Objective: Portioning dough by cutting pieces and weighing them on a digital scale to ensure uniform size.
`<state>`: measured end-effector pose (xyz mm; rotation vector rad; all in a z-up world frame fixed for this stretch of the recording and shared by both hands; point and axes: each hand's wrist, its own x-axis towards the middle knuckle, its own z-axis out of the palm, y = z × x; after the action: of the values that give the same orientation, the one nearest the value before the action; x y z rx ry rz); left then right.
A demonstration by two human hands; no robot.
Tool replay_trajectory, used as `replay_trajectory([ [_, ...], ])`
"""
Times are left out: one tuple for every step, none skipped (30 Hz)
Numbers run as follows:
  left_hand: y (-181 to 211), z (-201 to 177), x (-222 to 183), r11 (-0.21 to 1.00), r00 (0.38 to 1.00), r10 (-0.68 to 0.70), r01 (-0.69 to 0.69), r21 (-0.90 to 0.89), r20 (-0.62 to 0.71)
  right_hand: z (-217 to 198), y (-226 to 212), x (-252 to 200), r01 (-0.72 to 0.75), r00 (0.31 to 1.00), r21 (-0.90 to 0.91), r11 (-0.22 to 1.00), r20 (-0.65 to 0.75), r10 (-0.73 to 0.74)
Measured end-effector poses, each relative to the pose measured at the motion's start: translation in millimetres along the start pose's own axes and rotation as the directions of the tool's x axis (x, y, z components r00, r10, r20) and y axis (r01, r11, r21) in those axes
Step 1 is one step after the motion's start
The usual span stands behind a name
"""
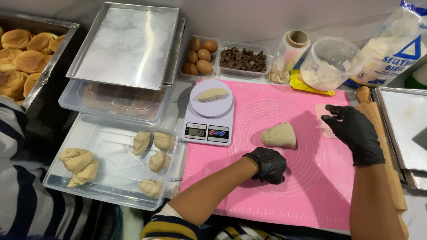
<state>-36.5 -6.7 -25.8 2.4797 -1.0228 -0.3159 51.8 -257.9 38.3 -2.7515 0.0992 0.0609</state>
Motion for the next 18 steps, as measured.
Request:
replay_trajectory([
  [0,1,0,1.000,1.000,0.002,-0.002,-0.001,0.002,8,12,3,-0.003,1.000,0.000,1.000,0.000,0.003],
  [-1,1,1,1.000,1.000,0.002,-0.002,0.003,0.005,16,25,7,-0.058,0.998,-0.239,0.969,0.009,0.062],
  [0,2,2,1.000,1.000,0.005,-0.005,0.006,0.009,24,39,9,-0.109,0.992,-0.461,0.880,0.000,0.123],
  [1,-4,2,1.000,1.000,0.011,-0.011,0.005,0.013,18,20,1,-0.116,0.992,-0.461,0.880,-0.001,0.130],
  [4,-10,2,0.999,0.996,0.036,-0.037,-0.011,-0.083,12,3,-8,-0.159,0.983,-0.349,0.924,0.029,0.180],
  [6,-17,2,0.998,0.982,0.058,-0.064,-0.026,-0.179,5,-14,-17,-0.205,0.972,-0.231,0.951,0.064,0.225],
  [3,-14,3,0.997,0.982,0.066,-0.072,-0.028,-0.175,11,-12,-13,-0.214,0.970,-0.231,0.949,0.062,0.234],
  [-1,-11,4,0.987,0.882,0.158,-0.158,0.038,-0.444,16,-11,-9,-0.200,0.976,-0.262,0.944,0.037,0.217],
  [-4,-9,5,0.967,0.702,0.248,-0.222,0.125,-0.668,21,-10,-5,-0.185,0.980,-0.292,0.938,0.014,0.197],
  [-11,-6,11,0.966,0.703,0.251,-0.229,0.122,-0.666,32,3,3,-0.192,0.979,-0.292,0.937,0.013,0.204],
  [-18,-3,16,0.987,0.749,0.163,-0.125,0.105,-0.642,44,16,11,-0.167,0.985,-0.228,0.959,-0.008,0.170],
  [-25,0,22,0.996,0.785,0.072,-0.019,0.092,-0.616,55,29,19,-0.140,0.990,-0.163,0.977,-0.032,0.137],
  [-29,-9,19,0.995,0.786,0.078,-0.026,0.093,-0.613,53,28,18,-0.148,0.989,-0.161,0.976,-0.035,0.144],
  [-33,-18,15,1.000,0.859,0.012,0.004,0.031,-0.512,50,28,18,-0.147,0.988,-0.153,0.977,-0.075,0.137],
  [-37,-28,13,0.999,0.916,-0.049,0.042,-0.026,-0.399,47,28,18,-0.145,0.985,-0.146,0.979,-0.115,0.129],
  [-35,-34,10,0.999,0.917,-0.042,0.035,-0.024,-0.397,53,35,21,-0.152,0.984,-0.145,0.978,-0.119,0.135],
  [-32,-39,8,0.996,0.931,-0.087,0.074,-0.050,-0.355,59,43,25,-0.170,0.975,-0.170,0.971,-0.173,0.140],
  [-29,-45,6,0.991,0.942,-0.131,0.114,-0.073,-0.310,65,51,29,-0.189,0.963,-0.195,0.962,-0.227,0.143],
])
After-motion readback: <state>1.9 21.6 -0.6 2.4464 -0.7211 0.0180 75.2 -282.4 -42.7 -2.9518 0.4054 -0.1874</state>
